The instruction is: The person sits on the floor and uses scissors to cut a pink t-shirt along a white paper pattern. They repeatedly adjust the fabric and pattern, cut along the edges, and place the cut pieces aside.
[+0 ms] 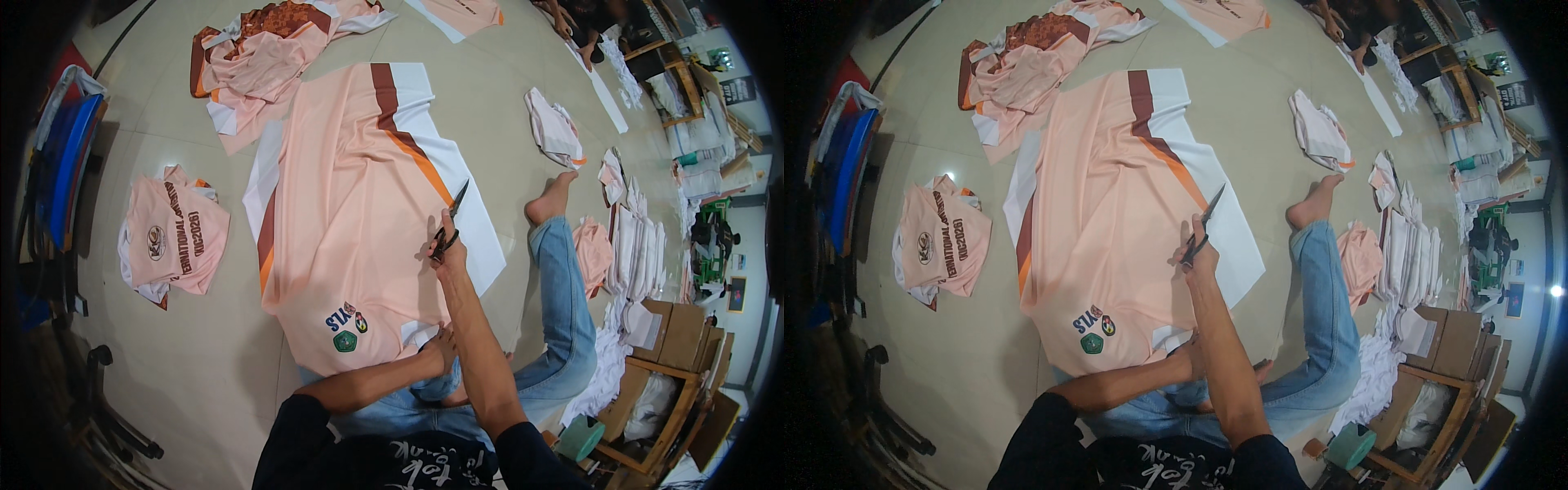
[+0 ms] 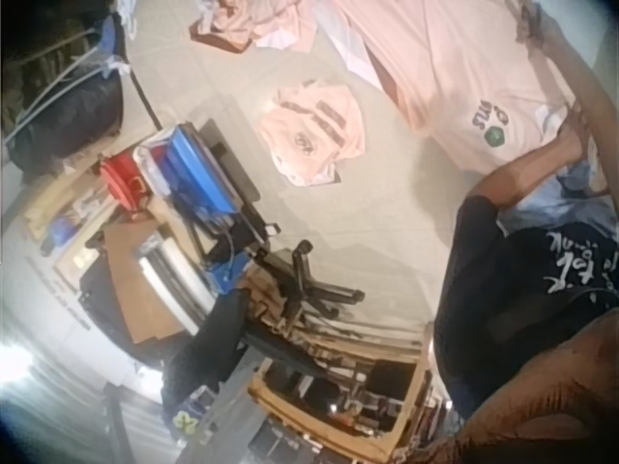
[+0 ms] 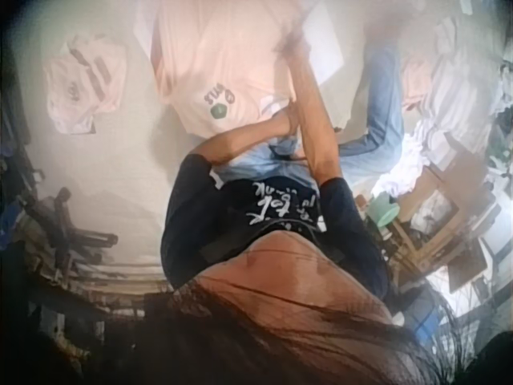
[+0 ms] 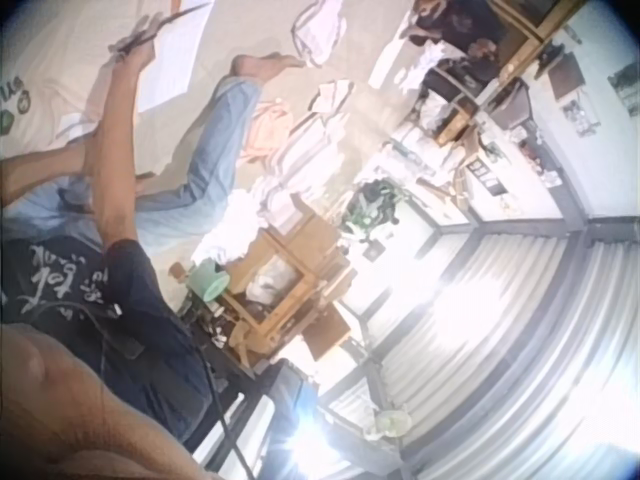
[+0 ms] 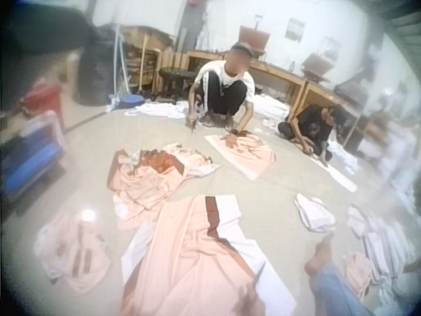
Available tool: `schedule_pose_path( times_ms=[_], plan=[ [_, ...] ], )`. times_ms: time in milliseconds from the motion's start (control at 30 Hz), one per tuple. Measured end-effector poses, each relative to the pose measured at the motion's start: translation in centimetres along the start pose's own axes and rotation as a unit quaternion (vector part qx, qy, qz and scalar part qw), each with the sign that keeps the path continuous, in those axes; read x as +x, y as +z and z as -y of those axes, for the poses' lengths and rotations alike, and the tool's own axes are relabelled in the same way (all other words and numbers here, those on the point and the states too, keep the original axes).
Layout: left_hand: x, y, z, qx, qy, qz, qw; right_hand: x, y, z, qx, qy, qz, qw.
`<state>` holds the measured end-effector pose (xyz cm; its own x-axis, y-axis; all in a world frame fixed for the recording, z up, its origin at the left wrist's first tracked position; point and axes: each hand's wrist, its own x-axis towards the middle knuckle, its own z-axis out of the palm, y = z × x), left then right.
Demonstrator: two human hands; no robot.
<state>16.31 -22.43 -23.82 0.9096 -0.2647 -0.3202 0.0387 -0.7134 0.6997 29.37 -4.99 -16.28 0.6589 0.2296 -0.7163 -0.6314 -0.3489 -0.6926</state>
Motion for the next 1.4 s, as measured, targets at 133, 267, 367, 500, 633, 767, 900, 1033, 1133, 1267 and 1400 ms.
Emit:
schedule_pose_path(
  times_ms=[133,267,367,500,633,767,900,1033,1133,1267,1400],
  plan=[
    [-2.0,-4.0,-1.1,0.073,0.003,0.026,0.997,2.4,-0.9,0.8,0.039,-0.013,0.056,0.998],
    [-1.2,-2.0,-0.7,0.059,0.018,-0.045,0.997,3.8,-1.7,1.8,-0.005,-0.033,0.023,0.999],
    [-1.4,-4.3,-0.4,0.015,0.058,-0.1,0.993,5.0,-6.0,2.1,-0.097,-0.067,0.024,0.993],
    [-0.9,-7.5,0.7,-0.176,0.029,-0.143,0.974,2.9,-15.2,0.6,-0.424,-0.206,-0.028,0.881],
    [-0.3,-8.1,2.0,-0.163,-0.012,-0.232,0.959,-2.6,-25.9,-1.2,-0.444,-0.245,-0.028,0.861],
    [0.7,-8.6,0.2,-0.004,-0.03,-0.356,0.934,-3.6,-34.4,-5.8,-0.432,-0.283,-0.115,0.849],
    [3.7,-9.3,-0.1,0.114,-0.083,-0.349,0.927,-3.0,-35.5,-8.3,-0.369,-0.266,-0.162,0.876],
    [6.8,-10.2,-0.6,0.069,-0.208,-0.323,0.921,-2.7,-34.6,-8.2,-0.333,-0.287,-0.168,0.882],
    [6.6,-11.6,-4.0,-0.102,-0.217,-0.278,0.93,-2.2,-35.0,-8.9,-0.336,-0.319,-0.141,0.875],
    [2.7,-11.1,-8.1,-0.315,-0.17,-0.214,0.909,-5.3,-33.3,-8.3,-0.371,-0.476,-0.147,0.784],
    [0.3,-11.2,-11.1,-0.447,-0.03,-0.116,0.887,-8.8,-33.9,-8.7,-0.317,-0.466,0.032,0.825]
  ],
)
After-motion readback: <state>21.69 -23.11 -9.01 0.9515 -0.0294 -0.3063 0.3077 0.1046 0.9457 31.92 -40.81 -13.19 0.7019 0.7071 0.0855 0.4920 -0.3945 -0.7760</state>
